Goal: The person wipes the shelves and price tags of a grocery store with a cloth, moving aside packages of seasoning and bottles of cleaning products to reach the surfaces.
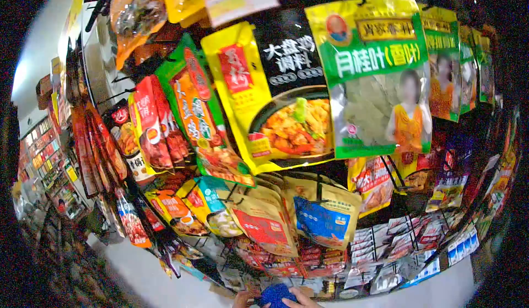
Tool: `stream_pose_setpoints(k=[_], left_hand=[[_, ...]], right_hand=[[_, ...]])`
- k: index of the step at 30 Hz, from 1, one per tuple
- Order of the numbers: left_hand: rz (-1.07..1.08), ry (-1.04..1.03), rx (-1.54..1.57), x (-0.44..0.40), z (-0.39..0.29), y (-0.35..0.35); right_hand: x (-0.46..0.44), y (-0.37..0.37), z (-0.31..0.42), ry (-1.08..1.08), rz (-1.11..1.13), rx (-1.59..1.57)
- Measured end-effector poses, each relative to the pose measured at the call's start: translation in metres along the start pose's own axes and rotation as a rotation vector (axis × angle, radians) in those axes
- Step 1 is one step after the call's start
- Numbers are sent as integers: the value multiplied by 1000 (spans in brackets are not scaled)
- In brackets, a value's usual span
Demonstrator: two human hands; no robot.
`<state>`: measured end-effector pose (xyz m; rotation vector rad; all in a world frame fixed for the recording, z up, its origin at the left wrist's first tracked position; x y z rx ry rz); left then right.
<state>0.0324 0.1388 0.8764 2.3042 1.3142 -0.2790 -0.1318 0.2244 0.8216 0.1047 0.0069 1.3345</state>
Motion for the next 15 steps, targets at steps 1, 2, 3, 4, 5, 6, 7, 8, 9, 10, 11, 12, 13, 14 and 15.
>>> stream_pose_setpoints(k=[1,2,3,4,5,6,7,8,9,10,11,12,13,14,15], left_hand=[[47,-52,-84,0,-2,-6],[28,-75,-50,3,-1,-14],[38,-2,-71,7,5,-21],[46,72,-99,11,7,-27],[44,95,-25,13,5,-33],[40,90,-7,20,17,-38],[22,66,60,19,-1,-41],[66,68,-98,19,-9,-43],[78,85,-138,20,-19,-44],[75,82,-143,20,-29,-44],[72,79,-143,21,-35,-43],[64,112,-115,24,-34,-41],[53,131,-86,27,-31,-38],[37,160,-79,29,-30,-37],[22,161,-93,30,-28,-32]], right_hand=[[3,5,-15,-8,11,-13],[4,11,-21,111,11,49],[6,12,-23,234,12,103],[10,16,-9,246,21,61],[12,18,-7,273,41,47],[11,21,-15,316,25,40],[8,21,-21,359,5,31],[5,18,-17,227,104,-113],[10,17,-15,78,211,-247],[8,22,-14,297,160,118],[12,19,-14,244,204,-59],[15,21,-7,133,239,6],[15,20,-6,36,273,78],[14,16,-15,86,280,114],[10,9,-22,96,297,108]])
Point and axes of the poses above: each hand's wrist, its own x-axis away from the middle knuckle, its own y-axis out of the back of the hand, z = x × y, the point moved 5 cm from there along -x, towards the middle knuckle, and after that the axes turned 5 degrees about x, right-handed, at the moved point
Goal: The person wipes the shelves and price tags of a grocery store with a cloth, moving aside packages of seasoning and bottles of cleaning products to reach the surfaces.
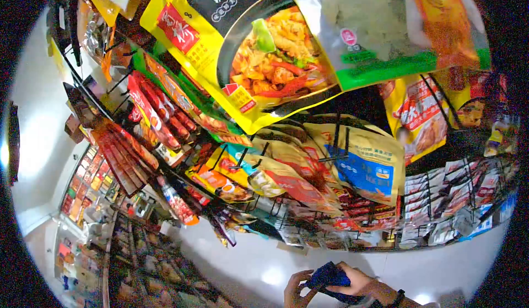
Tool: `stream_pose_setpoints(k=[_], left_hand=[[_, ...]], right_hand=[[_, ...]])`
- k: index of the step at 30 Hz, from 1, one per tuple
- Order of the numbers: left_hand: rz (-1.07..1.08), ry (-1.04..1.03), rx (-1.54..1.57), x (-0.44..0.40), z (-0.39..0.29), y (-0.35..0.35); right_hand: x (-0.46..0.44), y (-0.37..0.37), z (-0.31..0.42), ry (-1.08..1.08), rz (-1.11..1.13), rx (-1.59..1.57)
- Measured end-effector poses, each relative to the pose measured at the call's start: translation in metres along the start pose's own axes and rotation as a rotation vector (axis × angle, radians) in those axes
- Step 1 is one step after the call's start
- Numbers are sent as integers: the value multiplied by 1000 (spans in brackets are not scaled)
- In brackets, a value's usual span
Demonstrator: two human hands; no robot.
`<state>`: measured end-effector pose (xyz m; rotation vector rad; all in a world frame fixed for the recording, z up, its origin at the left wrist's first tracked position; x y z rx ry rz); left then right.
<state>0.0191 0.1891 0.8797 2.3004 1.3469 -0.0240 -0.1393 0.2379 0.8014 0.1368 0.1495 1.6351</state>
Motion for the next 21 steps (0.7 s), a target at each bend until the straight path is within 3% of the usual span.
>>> stream_pose_setpoints(k=[3,10,14,21], left_hand=[[-41,52,34,6,1,6],[-293,181,-12,20,22,33],[-211,-23,-217,25,24,47],[-274,-5,-96,54,34,88]], right_hand=[[-3,-13,-10,68,9,-125],[-14,-20,4,24,-6,33],[-21,-24,25,98,-1,-64],[-40,-78,6,5,173,-118]])
Point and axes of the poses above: each hand's wrist, its own x-axis away from the middle knuckle, its own y-axis out of the back of the hand, z = x × y, the point moved 5 cm from there along -x, towards the middle knuckle, and after that the axes turned 5 degrees about x, right-handed, at the moved point
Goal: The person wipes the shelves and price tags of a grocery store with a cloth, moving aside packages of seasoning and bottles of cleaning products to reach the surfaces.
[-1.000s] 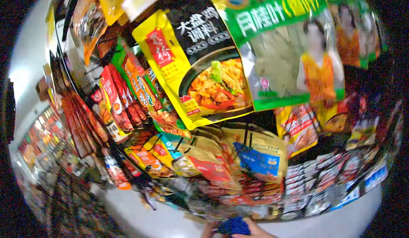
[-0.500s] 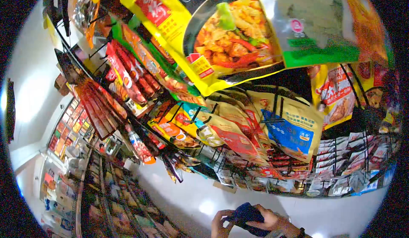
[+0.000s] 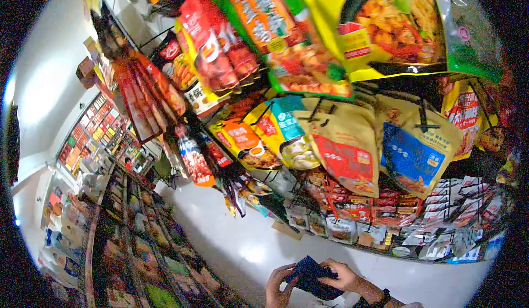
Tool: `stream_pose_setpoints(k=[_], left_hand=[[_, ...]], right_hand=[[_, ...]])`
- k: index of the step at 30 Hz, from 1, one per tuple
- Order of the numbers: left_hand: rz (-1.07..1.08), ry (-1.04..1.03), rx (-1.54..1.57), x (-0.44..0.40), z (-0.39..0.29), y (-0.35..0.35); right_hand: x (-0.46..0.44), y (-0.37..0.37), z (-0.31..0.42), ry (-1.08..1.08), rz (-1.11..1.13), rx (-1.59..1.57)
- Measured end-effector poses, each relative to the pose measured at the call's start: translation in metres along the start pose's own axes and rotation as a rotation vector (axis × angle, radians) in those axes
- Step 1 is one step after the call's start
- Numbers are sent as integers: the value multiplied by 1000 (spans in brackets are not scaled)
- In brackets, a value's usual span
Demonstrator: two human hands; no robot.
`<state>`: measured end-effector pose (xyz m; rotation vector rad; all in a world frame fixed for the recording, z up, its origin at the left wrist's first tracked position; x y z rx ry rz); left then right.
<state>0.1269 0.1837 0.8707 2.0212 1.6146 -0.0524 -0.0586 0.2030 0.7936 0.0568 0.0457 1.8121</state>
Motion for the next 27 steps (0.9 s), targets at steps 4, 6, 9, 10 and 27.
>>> stream_pose_setpoints(k=[4,6,9,10,27], left_hand=[[-9,-60,-13,15,2,43],[-8,-122,-71,18,7,75],[55,-145,-45,39,25,117],[-1,-38,45,45,29,132],[-184,176,125,87,87,278]], right_hand=[[-22,-47,1,118,-73,-9],[-39,-80,-6,115,17,-9],[-55,-137,13,223,-25,-187],[-61,-152,17,119,8,-119],[-110,-287,64,-65,269,139]])
Point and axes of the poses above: each hand's wrist, its own x-axis away from the middle knuckle, its own y-axis out of the back of the hand, z = x × y, the point moved 5 cm from there along -x, towards the middle knuckle, and after that the axes turned 5 degrees about x, right-handed, at the moved point
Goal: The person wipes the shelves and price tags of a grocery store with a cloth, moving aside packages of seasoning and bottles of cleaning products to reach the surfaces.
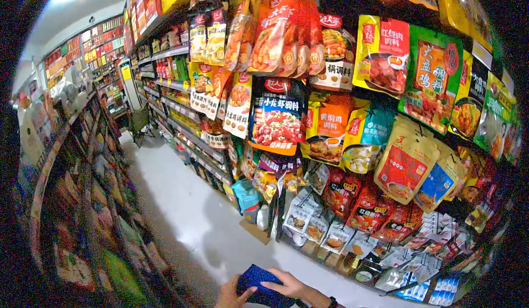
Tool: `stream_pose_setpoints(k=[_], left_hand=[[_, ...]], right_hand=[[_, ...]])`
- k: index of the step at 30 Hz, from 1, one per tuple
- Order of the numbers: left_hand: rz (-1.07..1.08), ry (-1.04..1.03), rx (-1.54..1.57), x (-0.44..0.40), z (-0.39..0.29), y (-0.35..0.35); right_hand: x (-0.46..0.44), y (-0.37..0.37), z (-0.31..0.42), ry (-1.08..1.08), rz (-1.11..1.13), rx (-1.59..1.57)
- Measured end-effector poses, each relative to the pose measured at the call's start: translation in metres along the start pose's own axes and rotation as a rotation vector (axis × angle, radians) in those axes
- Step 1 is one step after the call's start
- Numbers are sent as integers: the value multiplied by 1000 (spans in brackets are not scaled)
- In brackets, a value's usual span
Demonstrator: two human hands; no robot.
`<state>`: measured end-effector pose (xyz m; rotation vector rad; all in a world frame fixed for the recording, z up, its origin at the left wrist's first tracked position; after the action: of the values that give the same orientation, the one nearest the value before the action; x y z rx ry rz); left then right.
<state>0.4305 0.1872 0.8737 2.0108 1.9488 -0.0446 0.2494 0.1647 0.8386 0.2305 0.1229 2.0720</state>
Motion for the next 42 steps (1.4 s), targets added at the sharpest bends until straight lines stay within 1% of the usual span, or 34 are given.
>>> stream_pose_setpoints(k=[1,2,3,4,6,7,8,10,11,12,14,15,18,19,20,21,22,23,24,25,26,27,28,29,35,42], left_hand=[[66,31,-46,4,19,2],[130,63,-91,6,37,3],[137,91,36,7,39,7],[128,87,48,8,41,11],[75,155,295,10,51,19],[106,353,528,11,64,19],[102,358,528,12,66,18],[-124,507,686,5,50,25],[-100,596,763,-8,25,26],[-105,590,756,-15,25,24],[-154,491,964,-35,24,21],[-157,478,948,-45,23,19],[-233,652,870,-71,32,8],[-149,620,946,-80,43,1],[-148,621,935,-85,56,-5],[-91,532,917,-93,65,-14],[-32,441,896,-104,66,-21],[-34,441,911,-113,65,-27],[-28,441,900,-120,68,-30],[-63,432,925,-126,73,-32],[-99,423,952,-132,75,-34],[-96,421,946,-140,74,-39],[-69,423,1093,-148,72,-46],[-39,423,1242,-157,68,-53],[-28,478,1165,-183,58,-89],[-87,467,1107,-195,64,-71]], right_hand=[[-5,2,-3,2,1,14],[-12,4,-10,32,5,-60],[-17,8,-13,60,10,-134],[-22,13,-11,58,15,-119],[-34,21,-10,-7,-10,-289],[-38,24,-5,-49,-10,-331],[-43,27,-10,-53,-6,-333],[-57,32,-24,-61,11,-416],[-61,36,-21,-96,59,-441],[-66,41,-21,-87,65,-444],[-77,46,-31,-109,93,-511],[-84,50,-37,-92,102,-518],[-96,74,-67,44,145,-237],[-95,80,-75,50,145,-246],[-93,85,-88,-65,125,-374],[-91,90,-104,-178,106,-501],[-92,96,-125,-166,104,-509],[-96,105,-153,-33,58,-619],[-101,114,-146,99,10,-727],[-102,121,-154,-23,-130,-841],[-106,127,-152,-19,-130,-848],[-114,136,-118,34,-94,-967],[-122,145,-95,89,-56,-1084],[-125,153,-82,102,-12,-1087],[-146,174,-59,48,138,-935],[-162,174,-60,9,197,-920]])
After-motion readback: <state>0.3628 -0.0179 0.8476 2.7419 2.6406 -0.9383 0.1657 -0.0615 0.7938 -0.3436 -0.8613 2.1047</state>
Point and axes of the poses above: each hand's wrist, its own x-axis away from the middle knuckle, its own y-axis out of the back of the hand, z = x × y, the point moved 5 cm from there along -x, towards the middle knuckle, and after that the axes turned 5 degrees about x, right-handed, at the moved point
